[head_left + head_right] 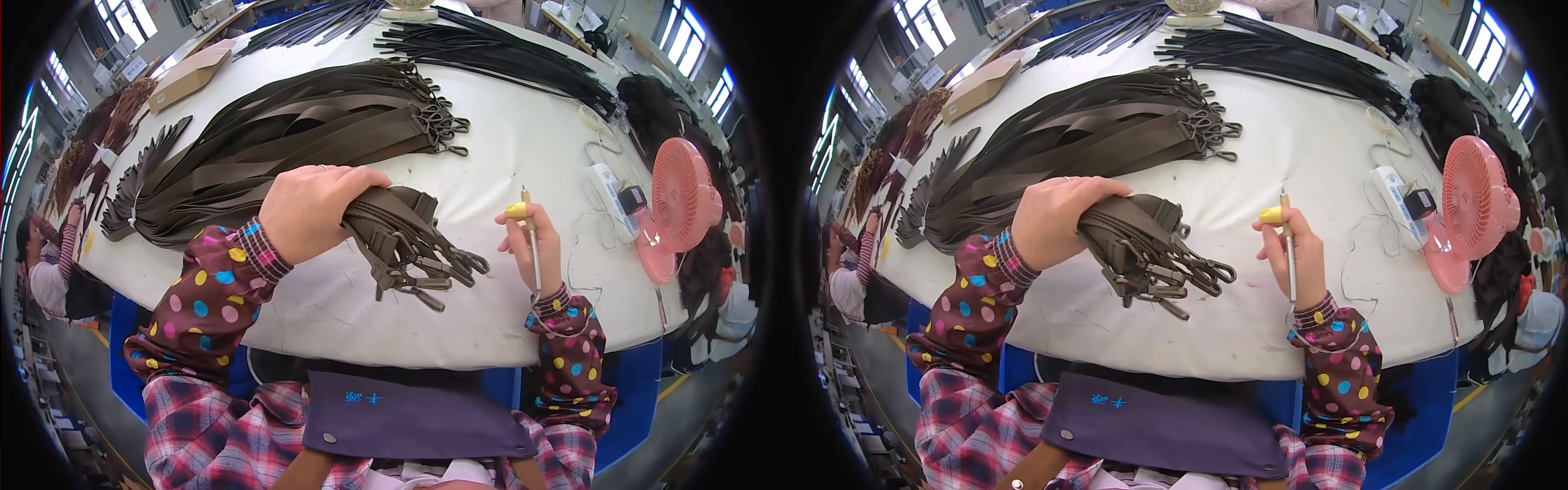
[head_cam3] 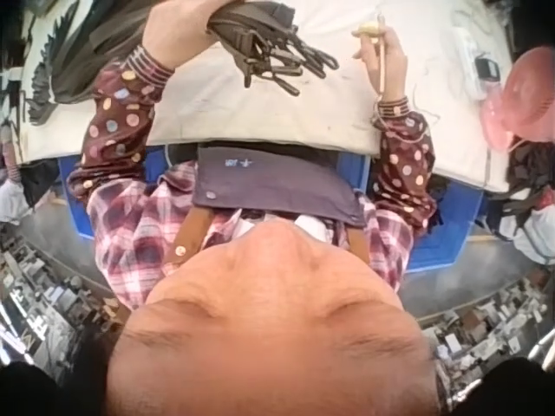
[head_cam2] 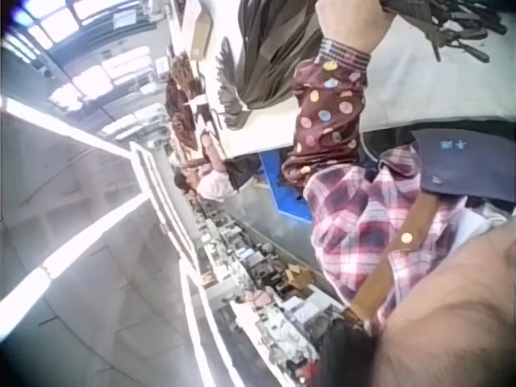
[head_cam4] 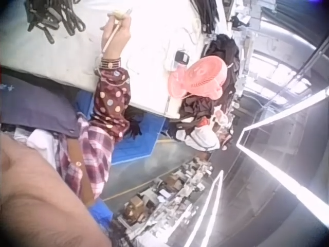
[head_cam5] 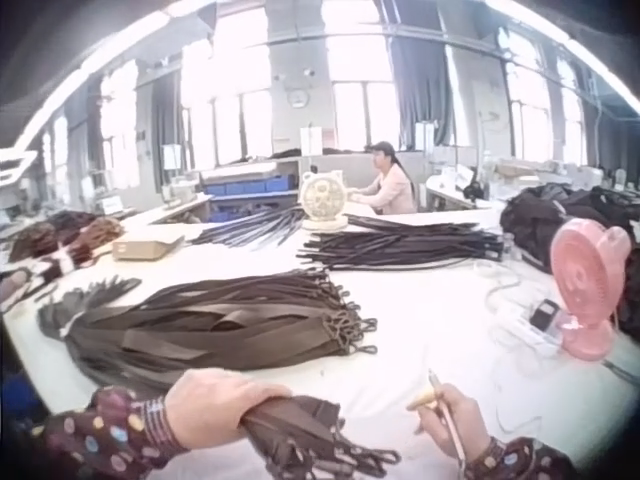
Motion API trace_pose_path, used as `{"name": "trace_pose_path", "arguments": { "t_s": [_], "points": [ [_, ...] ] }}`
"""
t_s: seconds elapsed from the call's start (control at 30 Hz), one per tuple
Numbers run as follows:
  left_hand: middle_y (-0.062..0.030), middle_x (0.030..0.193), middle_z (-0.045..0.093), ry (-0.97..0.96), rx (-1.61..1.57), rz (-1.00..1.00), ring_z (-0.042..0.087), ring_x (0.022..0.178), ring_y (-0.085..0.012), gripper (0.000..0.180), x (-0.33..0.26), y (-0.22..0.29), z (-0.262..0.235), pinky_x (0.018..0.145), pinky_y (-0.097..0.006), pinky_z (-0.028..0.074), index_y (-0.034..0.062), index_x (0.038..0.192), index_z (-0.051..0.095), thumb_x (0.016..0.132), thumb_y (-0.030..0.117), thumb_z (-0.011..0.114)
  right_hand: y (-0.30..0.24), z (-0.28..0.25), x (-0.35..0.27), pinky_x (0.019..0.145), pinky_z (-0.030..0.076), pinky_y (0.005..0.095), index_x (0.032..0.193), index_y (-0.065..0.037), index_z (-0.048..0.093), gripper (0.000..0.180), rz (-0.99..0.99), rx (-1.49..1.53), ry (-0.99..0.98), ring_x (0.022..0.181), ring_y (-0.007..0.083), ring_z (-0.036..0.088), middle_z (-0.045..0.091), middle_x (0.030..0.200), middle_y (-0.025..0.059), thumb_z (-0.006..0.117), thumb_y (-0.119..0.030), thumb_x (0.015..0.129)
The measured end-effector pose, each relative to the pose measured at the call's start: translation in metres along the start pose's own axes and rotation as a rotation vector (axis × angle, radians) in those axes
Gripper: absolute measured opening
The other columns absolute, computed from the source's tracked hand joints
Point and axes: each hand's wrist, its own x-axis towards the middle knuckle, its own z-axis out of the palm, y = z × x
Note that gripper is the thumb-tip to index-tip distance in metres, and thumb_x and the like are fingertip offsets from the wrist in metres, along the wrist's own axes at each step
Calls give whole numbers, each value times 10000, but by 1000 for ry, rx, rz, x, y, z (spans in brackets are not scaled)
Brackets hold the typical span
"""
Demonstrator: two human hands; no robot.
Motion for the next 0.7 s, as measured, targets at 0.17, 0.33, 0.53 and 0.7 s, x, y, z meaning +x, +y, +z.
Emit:
{"name": "trace_pose_path", "arguments": {
  "t_s": [0.17, 0.33, 0.53, 0.7],
  "points": [
    [-69, 842, 653, -656, 27, -19, 655, 784, -274, 340, -25, 25, 30, 661, -390, 515, 157, 1112, 567, 776, 171, 621, -2, -4, 1, 515, 490, 220, 996, -18, 542, 95, -53, -94, -23, 541, 83, 564, 663, 871, 74, 534, -28, 902],
    [-44, 806, 621, -136, 47, 26, 639, 744, -238, 292, -38, 7, 15, 669, -346, 494, 158, 1086, 563, 796, 157, 598, 19, -8, -4, 512, 476, 210, 1001, -22, 537, 95, -60, -149, -22, 545, 71, 543, 655, 882, 65, 519, -43, 909],
    [-44, 868, 639, -70, 86, 18, 632, 814, -251, 254, -76, -28, -53, 707, -364, 490, 137, 1053, 597, 799, 141, 582, 32, -8, 3, 509, 473, 207, 1000, -28, 532, 91, 37, -181, -18, 548, 69, 532, 644, 874, 54, 507, -49, 915],
    [-102, 1004, 664, 412, 170, -383, 653, 933, -237, 405, -129, -139, -174, 795, -316, 502, 125, 1131, 585, 742, 70, 684, 37, -9, 3, 493, 423, 185, 993, -48, 522, 71, 45, -227, -20, 523, 46, 492, 627, 856, 27, 497, -79, 934]
  ]
}}
